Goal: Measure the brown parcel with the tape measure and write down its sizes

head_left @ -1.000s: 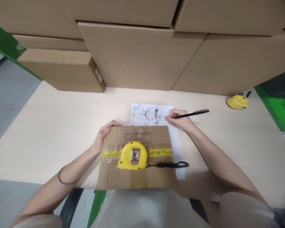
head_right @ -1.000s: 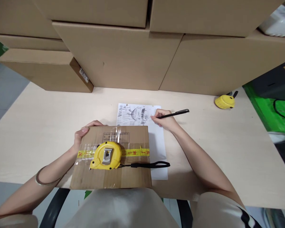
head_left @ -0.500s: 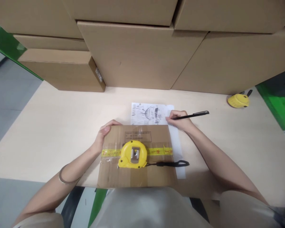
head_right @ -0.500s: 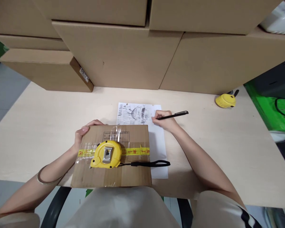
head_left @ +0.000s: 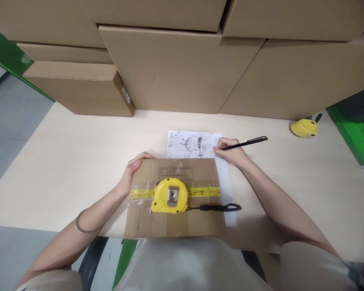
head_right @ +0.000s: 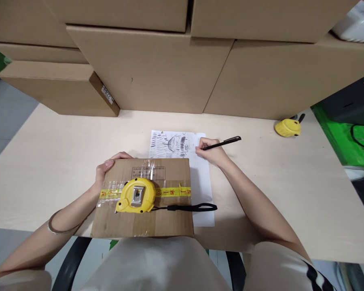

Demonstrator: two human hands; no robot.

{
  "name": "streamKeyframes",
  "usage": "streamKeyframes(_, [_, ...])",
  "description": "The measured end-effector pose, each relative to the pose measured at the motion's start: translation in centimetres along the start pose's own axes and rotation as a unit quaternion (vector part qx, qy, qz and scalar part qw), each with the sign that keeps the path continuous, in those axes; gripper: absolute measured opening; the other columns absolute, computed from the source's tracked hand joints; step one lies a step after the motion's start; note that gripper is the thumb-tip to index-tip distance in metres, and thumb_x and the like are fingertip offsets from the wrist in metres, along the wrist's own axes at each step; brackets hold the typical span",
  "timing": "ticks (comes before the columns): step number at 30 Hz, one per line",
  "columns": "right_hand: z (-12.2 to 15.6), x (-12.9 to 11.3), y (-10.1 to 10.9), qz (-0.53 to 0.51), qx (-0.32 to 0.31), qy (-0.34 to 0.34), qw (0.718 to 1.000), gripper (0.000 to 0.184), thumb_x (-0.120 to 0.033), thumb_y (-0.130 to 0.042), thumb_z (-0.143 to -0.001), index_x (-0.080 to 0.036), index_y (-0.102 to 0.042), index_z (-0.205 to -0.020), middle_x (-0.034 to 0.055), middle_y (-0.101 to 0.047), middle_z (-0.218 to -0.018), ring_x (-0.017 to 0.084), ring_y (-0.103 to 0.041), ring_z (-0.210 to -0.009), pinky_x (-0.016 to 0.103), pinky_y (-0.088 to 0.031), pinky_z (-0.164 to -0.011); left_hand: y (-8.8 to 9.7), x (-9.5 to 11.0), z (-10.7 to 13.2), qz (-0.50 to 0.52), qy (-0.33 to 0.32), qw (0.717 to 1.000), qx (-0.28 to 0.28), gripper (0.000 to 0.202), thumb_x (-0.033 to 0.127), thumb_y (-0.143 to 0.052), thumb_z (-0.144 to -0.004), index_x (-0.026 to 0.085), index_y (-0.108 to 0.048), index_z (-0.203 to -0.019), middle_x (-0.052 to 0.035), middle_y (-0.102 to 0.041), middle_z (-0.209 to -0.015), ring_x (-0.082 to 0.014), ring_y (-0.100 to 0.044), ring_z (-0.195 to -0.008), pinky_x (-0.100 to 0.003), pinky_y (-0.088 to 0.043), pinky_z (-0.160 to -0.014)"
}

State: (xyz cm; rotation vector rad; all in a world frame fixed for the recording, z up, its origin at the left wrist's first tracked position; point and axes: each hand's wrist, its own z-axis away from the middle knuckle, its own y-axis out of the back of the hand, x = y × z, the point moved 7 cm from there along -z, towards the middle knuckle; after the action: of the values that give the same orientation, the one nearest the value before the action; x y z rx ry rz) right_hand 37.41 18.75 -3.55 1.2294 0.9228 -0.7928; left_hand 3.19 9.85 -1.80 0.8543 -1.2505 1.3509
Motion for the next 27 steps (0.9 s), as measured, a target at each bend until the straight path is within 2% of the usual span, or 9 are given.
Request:
streamKeyframes(6, [-0.1, -0.1, 0.1, 0.006, -0.015, -0.004, 1.0, 0.027, -0.036, -0.07, -0.063, -0.023, -0.049, -0.053, -0.0044, -0.048, -0.044, 0.008, -0.039, -0.043, 0.024, -0.027, -0.047, 0.0, 0.0, -0.1, 0.011, 0.002, 1.0, 0.009, 0.052, 0.066, -0.07, -0.072, 0.018, -0.076, -0.09, -0.0055, -0.078, -0.088, -0.0212, -0.069, -0.077, -0.031, -0.056, -0.067])
streamKeyframes(9, [-0.1, 0.0, 0.1, 0.008, -0.02, -0.006, 1.0, 0.029, -0.04, -0.071, -0.067, -0.023, -0.05, -0.057, -0.0037, -0.051, -0.046, 0.009, -0.042, -0.042, 0.024, -0.03, -0.046, -0.1, 0.1, -0.1, 0.012, 0.006, 1.0, 0.01, 0.052, 0.066, -0.07, -0.072, 0.018, -0.076, -0.09, -0.0058, -0.078, -0.089, -0.0215, -0.069, -0.077, -0.031, -0.056, -0.067])
streamKeyframes(13, [-0.3, 0.4, 0.1, 0.021, -0.013, -0.012, 1.0, 0.027, -0.039, -0.066, -0.069, -0.025, -0.044, -0.061, -0.0049, -0.051, -0.048, 0.009, -0.042, -0.042, 0.024, -0.03, -0.046, 0.0, 0.1, 0.0, 0.011, 0.007, 1.0, 0.016, 0.051, 0.066, -0.07, -0.072, 0.018, -0.076, -0.09, -0.0055, -0.077, -0.088, -0.0215, -0.068, -0.077, -0.032, -0.055, -0.066])
streamKeyframes(18, [-0.6, -0.1, 0.0, 0.072, -0.066, -0.024, 0.995, 0.03, -0.041, -0.067, -0.067, -0.025, -0.044, -0.059, -0.0045, -0.049, -0.048, 0.01, -0.042, -0.045, 0.026, -0.032, -0.049, 0.3, -0.1, 0.0, 0.003, 0.002, 1.0, 0.021, 0.049, 0.064, -0.069, -0.074, 0.018, -0.075, -0.09, -0.0054, -0.076, -0.088, -0.0217, -0.065, -0.076, -0.034, -0.052, -0.068])
streamKeyframes(21, [-0.6, -0.7, 0.5, 0.124, -0.086, -0.036, 0.988, 0.038, -0.048, -0.062, -0.077, -0.024, -0.04, -0.056, -0.0041, -0.043, -0.048, 0.011, -0.04, -0.049, 0.027, -0.034, -0.054, 0.2, 0.4, -0.1, -0.024, -0.02, 0.999, 0.015, 0.049, 0.064, -0.066, -0.077, 0.019, -0.075, -0.093, -0.0069, -0.075, -0.095, -0.0235, -0.065, -0.082, -0.036, -0.051, -0.073])
streamKeyframes(23, [-0.5, -1.1, 0.9, 0.176, -0.09, -0.049, 0.979, 0.046, -0.051, -0.061, -0.084, -0.024, -0.039, -0.054, -0.0029, -0.041, -0.049, 0.012, -0.04, -0.052, 0.029, -0.033, -0.057, 0.0, 1.0, -0.1, -0.042, -0.042, 0.998, 0.018, 0.049, 0.061, -0.065, -0.08, 0.019, -0.075, -0.102, -0.0071, -0.074, -0.098, -0.0254, -0.065, -0.089, -0.038, -0.051, -0.079])
streamKeyframes(25, [-0.6, -1.5, 1.0, 0.242, -0.095, -0.065, 0.964, 0.052, -0.053, -0.065, -0.085, -0.023, -0.04, -0.05, -0.0007, -0.043, -0.049, 0.013, -0.042, -0.053, 0.031, -0.032, -0.058, 0.2, 1.7, 0.1, -0.031, -0.058, 0.997, 0.035, 0.043, 0.054, -0.07, -0.08, 0.022, -0.072, -0.108, -0.0057, -0.075, -0.101, -0.0268, -0.066, -0.099, -0.039, -0.05, -0.089])
streamKeyframes(27, [-0.7, -2.2, 0.8, 0.302, -0.092, -0.073, 0.946, 0.056, -0.053, -0.07, -0.085, -0.023, -0.043, -0.046, 0.0017, -0.044, -0.048, 0.016, -0.044, -0.053, 0.032, -0.031, -0.059, 0.6, 2.4, 0.7, -0.003, -0.074, 0.995, 0.06, 0.033, 0.042, -0.078, -0.077, 0.026, -0.07, -0.104, -0.0035, -0.076, -0.107, -0.027, -0.066, -0.113, -0.04, -0.048, -0.1])
